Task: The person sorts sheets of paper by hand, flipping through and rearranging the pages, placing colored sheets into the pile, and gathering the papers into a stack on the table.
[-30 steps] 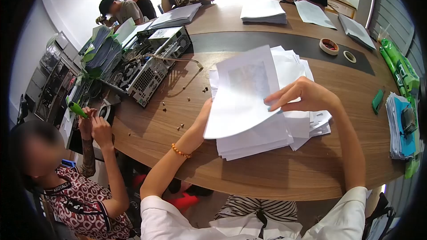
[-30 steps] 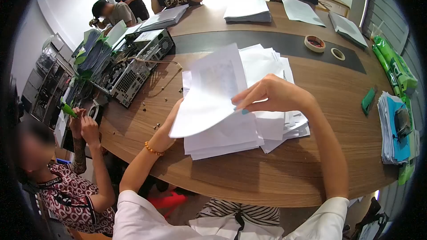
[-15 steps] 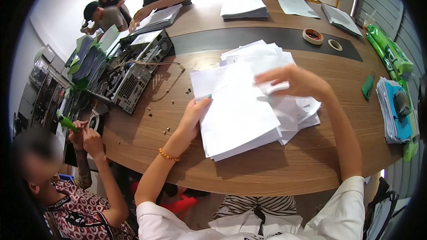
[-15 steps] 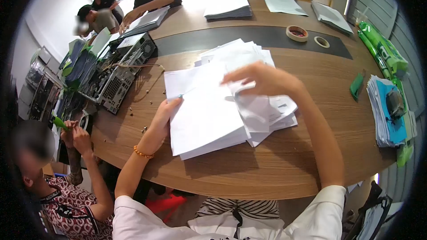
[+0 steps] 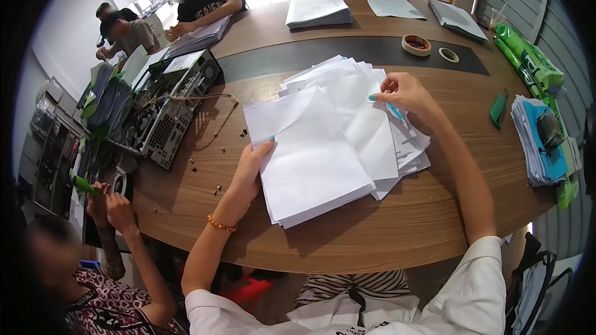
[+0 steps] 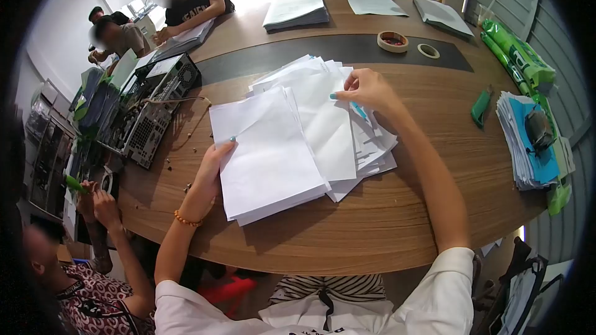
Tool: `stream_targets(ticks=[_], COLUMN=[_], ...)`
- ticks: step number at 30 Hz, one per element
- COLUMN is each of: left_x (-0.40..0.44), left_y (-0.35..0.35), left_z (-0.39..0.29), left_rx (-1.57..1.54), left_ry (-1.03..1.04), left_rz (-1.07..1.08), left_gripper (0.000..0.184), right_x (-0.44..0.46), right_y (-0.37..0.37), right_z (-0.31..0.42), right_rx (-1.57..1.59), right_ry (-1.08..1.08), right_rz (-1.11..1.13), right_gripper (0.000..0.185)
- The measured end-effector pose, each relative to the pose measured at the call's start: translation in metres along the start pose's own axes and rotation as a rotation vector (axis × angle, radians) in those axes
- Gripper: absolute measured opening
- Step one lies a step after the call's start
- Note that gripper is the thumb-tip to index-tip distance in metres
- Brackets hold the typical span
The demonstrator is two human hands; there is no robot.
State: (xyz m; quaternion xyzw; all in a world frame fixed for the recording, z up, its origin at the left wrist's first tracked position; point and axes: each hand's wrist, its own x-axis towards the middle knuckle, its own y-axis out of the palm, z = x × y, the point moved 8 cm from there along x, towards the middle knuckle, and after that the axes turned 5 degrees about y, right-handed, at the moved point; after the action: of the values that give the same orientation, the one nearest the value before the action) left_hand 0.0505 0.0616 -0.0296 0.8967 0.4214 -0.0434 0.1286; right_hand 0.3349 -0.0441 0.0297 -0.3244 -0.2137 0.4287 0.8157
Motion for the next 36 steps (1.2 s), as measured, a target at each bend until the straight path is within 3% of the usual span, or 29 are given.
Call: stream_targets(ticks=[6,8,11,14,18,20,23,27,31,35,36], left_x=[0.005,0.004,-0.001,-0.005,-0.003,-0.005,-0.003,-0.008,-0.007,-0.006,-0.005], left_y=[-0.004,-0.004,-0.001,0.004,0.003,0.005,0.004,0.015,0.009,0.004,0.002], left_z=[0.005,0.004,-0.001,-0.006,-0.003,-0.004,-0.002,-0.012,-0.009,-0.006,-0.005], left_rx=[-0.022,-0.017,0.014,0.001,-0.019,-0.013,-0.022,-0.204,-0.078,0.036,0.024], left_ry=[0.003,0.015,0.012,0.011,0.004,0.0,-0.001,-0.003,0.024,0.028,0.042], left_rz=[0.019,0.01,-0.019,-0.027,-0.004,-0.006,0.013,0.008,-0.018,-0.049,-0.064], left_gripper=[0.032,0.032,0.032,0.033,0.033,0.033,0.036,0.04,0.041,0.037,0.033], right_x=[0.003,-0.007,-0.008,-0.001,0.001,0.004,0.003,-0.036,-0.056,-0.039,-0.03], right_y=[-0.011,-0.054,-0.091,-0.096,-0.093,-0.079,-0.034,0.015,0.062,0.052,0.039], right_z=[0.011,0.017,0.008,0.0,0.002,0.01,0.024,0.08,0.095,0.087,0.077], right_rx=[0.275,0.148,0.337,0.58,0.621,0.634,0.498,0.302,0.438,0.257,0.388], right_ry=[-0.147,-0.111,-0.237,-0.199,-0.134,-0.157,-0.081,-0.422,-0.279,-0.256,-0.282], right_rz=[-0.071,-0.461,-0.642,-0.536,-0.429,-0.262,-0.157,-0.299,-0.003,0.014,-0.037], right_gripper=[0.015,0.013,0.014,0.015,0.016,0.018,0.017,0.014,0.02,0.021,0.024])
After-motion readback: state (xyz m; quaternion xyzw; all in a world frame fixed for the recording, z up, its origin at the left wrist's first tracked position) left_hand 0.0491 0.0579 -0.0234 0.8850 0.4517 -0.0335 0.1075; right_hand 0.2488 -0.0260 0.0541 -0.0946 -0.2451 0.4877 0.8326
